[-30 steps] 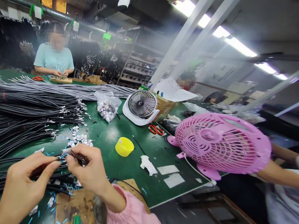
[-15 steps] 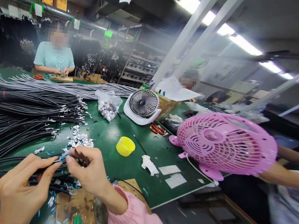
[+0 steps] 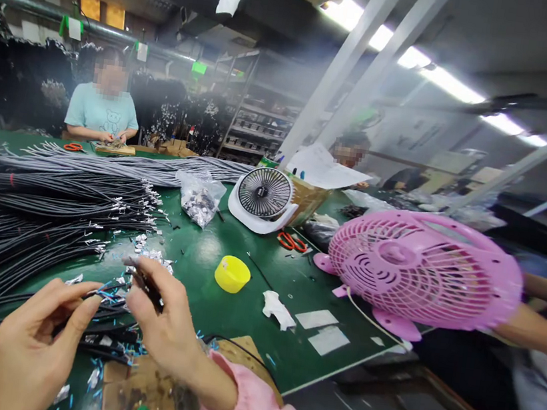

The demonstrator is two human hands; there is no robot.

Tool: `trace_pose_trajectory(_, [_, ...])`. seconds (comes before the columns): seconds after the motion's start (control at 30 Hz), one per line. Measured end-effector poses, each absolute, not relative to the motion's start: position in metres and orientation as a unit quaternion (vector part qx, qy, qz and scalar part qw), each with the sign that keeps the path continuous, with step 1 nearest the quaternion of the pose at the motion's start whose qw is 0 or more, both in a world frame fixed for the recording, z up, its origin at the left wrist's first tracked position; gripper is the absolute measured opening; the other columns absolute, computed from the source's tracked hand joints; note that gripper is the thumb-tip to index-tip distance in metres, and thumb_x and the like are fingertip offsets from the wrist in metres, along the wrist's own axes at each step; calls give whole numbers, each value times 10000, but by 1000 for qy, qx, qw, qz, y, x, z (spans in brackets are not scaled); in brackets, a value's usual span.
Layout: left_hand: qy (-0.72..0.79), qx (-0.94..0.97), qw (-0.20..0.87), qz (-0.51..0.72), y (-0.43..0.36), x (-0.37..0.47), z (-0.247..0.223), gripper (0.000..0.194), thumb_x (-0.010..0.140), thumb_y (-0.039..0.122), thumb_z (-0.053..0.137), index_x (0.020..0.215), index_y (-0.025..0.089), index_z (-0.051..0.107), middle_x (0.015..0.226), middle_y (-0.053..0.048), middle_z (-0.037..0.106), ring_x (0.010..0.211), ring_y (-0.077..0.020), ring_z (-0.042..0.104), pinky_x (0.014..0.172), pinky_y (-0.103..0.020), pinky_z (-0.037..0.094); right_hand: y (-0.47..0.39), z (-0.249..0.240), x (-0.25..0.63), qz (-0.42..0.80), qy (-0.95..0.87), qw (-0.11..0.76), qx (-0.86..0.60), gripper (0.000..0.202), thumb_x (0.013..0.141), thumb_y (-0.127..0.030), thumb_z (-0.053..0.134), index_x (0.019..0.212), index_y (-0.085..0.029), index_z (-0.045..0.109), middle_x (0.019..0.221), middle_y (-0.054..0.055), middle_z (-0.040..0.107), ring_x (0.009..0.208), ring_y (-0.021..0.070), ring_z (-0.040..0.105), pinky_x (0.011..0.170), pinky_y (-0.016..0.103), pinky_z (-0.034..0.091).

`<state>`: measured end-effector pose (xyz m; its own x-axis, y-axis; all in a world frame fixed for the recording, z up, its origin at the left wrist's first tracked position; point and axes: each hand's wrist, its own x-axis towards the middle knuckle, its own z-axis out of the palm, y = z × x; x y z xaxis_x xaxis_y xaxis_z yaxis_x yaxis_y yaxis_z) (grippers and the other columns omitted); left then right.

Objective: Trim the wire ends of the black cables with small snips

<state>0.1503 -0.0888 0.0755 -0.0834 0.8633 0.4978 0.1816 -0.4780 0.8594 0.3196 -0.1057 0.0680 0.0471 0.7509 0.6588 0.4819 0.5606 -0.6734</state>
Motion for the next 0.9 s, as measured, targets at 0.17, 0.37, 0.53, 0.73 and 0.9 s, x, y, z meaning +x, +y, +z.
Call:
trace_pose_trajectory(0.17, [425, 597, 300, 610, -92, 151, 76, 319, 736, 555, 820, 848, 256, 827, 624, 18, 674, 525, -134, 620, 452, -196, 505, -105, 79, 319, 119, -751, 518, -392, 247, 1053, -288, 482, 1007, -230, 718, 980, 52, 755, 886, 178, 681, 812, 290, 550])
trace_pose_trajectory(0.37, [392, 615, 293, 619, -94, 150, 77, 206, 728, 413, 861, 886, 285, 828, 620, 44, 671, 514, -123, 623, 448, -192, 490, -103, 95, 315, 110, -785, 497, -354, 359, 1037, -228, 468, 710, -219, 616, 702, -1, 661, 617, 138, 550, 560, 271, 410])
trace_pose_trajectory(0.53, [419, 611, 282, 609, -96, 150, 78, 275, 719, 502, 846, 861, 268, 816, 579, 43, 624, 486, -122, 582, 402, -201, 438, -105, 96, 316, 121, -778, 493, -369, 325, 1025, -221, 525, 723, -210, 647, 694, -9, 657, 598, 129, 521, 545, 261, 404])
trace_pose_trajectory(0.73, [421, 623, 262, 605, -95, 151, 78, 319, 739, 562, 818, 874, 273, 811, 590, 42, 631, 493, -133, 588, 490, -236, 539, -104, 92, 317, 128, -779, 479, -384, 273, 994, -244, 595, 732, -210, 663, 682, -18, 644, 601, 129, 527, 553, 257, 416])
trace_pose_trajectory(0.9, [464, 620, 205, 598, -93, 149, 74, 344, 748, 616, 794, 819, 279, 784, 724, 21, 747, 592, -162, 675, 611, -257, 599, -105, 91, 317, 121, -738, 529, -400, 357, 1021, -273, 532, 684, -213, 635, 661, -5, 640, 579, 132, 519, 525, 251, 403])
